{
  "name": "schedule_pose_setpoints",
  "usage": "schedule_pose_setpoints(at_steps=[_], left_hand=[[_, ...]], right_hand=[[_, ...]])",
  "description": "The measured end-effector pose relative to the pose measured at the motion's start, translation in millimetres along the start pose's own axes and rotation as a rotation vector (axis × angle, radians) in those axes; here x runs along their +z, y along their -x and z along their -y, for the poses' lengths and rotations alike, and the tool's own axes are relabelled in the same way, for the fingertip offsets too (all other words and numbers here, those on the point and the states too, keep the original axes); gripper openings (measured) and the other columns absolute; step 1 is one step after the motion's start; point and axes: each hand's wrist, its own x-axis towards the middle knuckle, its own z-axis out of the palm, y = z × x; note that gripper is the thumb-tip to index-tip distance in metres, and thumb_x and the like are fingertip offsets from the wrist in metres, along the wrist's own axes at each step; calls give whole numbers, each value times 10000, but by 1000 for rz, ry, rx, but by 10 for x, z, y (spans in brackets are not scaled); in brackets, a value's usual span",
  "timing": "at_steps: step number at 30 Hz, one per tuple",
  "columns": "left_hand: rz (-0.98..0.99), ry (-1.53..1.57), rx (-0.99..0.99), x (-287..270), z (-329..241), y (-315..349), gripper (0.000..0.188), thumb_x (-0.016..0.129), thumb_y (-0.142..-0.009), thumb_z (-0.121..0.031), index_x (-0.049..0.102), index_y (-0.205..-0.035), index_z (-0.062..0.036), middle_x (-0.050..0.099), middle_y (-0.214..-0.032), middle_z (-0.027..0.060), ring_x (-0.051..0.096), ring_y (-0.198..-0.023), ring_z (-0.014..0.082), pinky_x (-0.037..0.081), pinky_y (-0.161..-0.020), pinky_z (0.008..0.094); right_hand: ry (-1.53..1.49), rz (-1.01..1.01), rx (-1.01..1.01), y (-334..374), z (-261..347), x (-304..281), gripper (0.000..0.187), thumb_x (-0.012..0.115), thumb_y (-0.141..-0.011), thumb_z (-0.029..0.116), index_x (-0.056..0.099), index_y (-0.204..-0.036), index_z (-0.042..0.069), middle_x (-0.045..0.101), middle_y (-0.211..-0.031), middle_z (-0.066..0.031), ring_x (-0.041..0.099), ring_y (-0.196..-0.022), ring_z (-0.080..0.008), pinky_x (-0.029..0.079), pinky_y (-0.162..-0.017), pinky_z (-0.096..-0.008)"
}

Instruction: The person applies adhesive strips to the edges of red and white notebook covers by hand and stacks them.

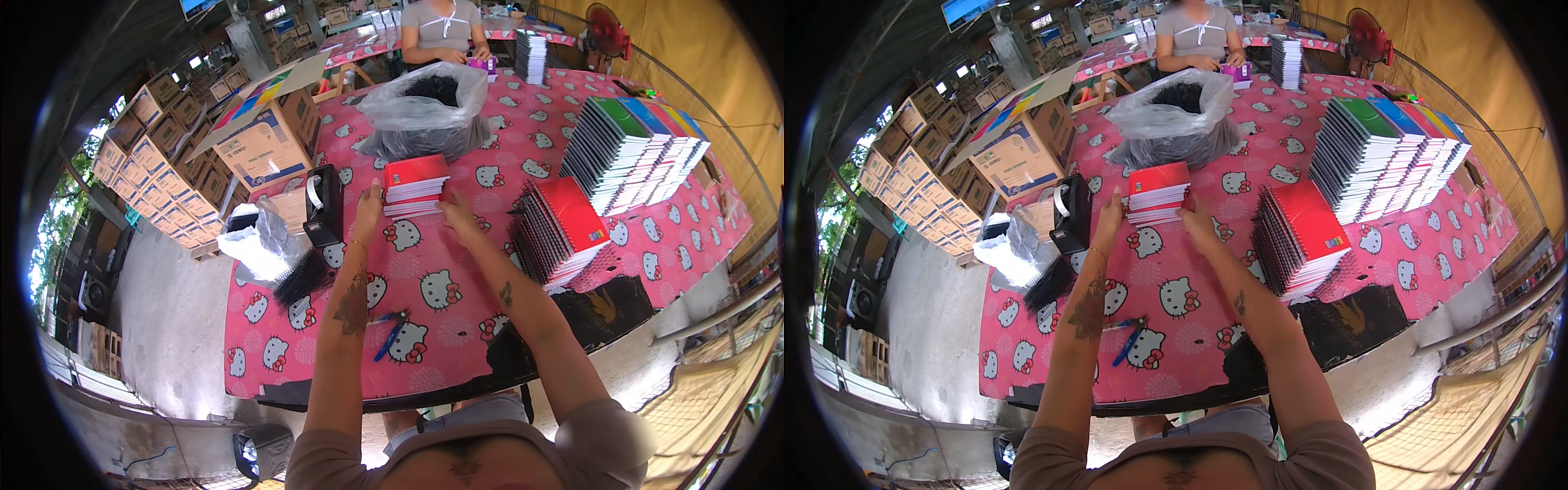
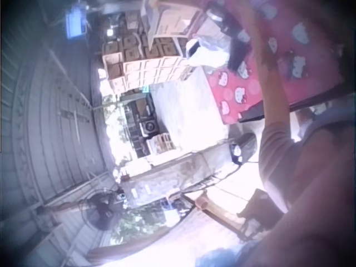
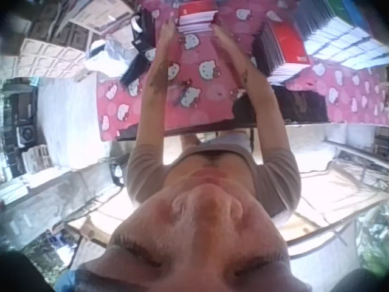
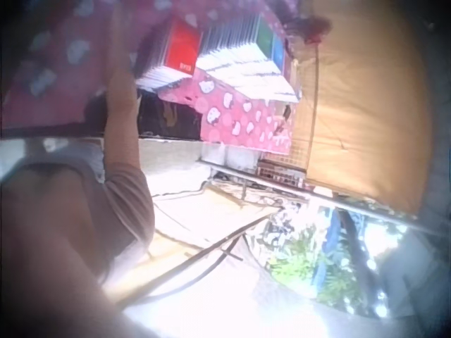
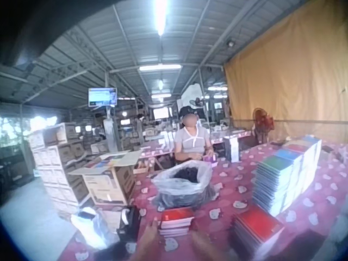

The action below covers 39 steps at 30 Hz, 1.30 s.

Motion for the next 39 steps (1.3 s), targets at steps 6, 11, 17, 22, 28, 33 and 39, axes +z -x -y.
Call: schedule_pose_setpoints(at_steps=[6,11,17,22,28,33,39], left_hand=[[102,56,-35,400,-301,-41,776,556,-896,-657,640,-1167,66,667,-1032,160,607,-959,245,469,-867,351],[86,97,10,457,-356,116,765,581,-892,-591,605,-1226,98,662,-1101,214,621,-1010,280,462,-918,372],[-107,94,-55,443,-127,720,674,612,-900,-482,582,-1230,106,658,-1119,217,619,-1051,258,473,-911,353],[-22,258,-66,611,-478,1701,659,646,-888,-419,538,-1304,81,637,-1175,183,589,-1099,252,452,-963,354],[-6,338,-76,660,-422,1561,525,679,-892,-354,579,-1230,35,638,-1174,143,604,-1077,260,481,-937,394],[110,692,-206,270,-200,1305,325,683,-893,-279,613,-1048,-1,616,-1049,136,609,-1004,267,533,-823,481],[81,696,-265,91,-188,1342,347,718,-870,-308,601,-1057,-40,610,-1071,138,612,-1000,309,534,-815,540]], right_hand=[[560,-51,-236,-476,-230,-60,679,730,-776,280,523,-1353,-12,654,-1216,-245,637,-1104,-394,486,-955,-448],[322,50,-267,-472,-204,-159,702,754,-748,323,546,-1332,-6,664,-1197,-247,634,-1121,-401,480,-975,-445],[445,-26,-259,388,-150,-163,699,754,-776,306,526,-1339,-40,644,-1233,-242,616,-1160,-364,463,-1003,-411],[369,124,-181,869,-283,-608,709,748,-805,336,512,-1358,-40,612,-1288,-251,584,-1215,-354,445,-1029,-412],[455,-36,-465,918,-504,-628,706,759,-796,383,550,-1323,-38,547,-1361,-268,530,-1270,-384,422,-1058,-456],[345,349,-536,900,-355,-616,809,763,-789,418,472,-1437,32,397,-1482,-296,383,-1384,-450,364,-1122,-475],[857,139,-541,1175,-343,-470,776,753,-805,460,489,-1449,117,390,-1469,-292,434,-1330,-467,370,-1111,-477]])
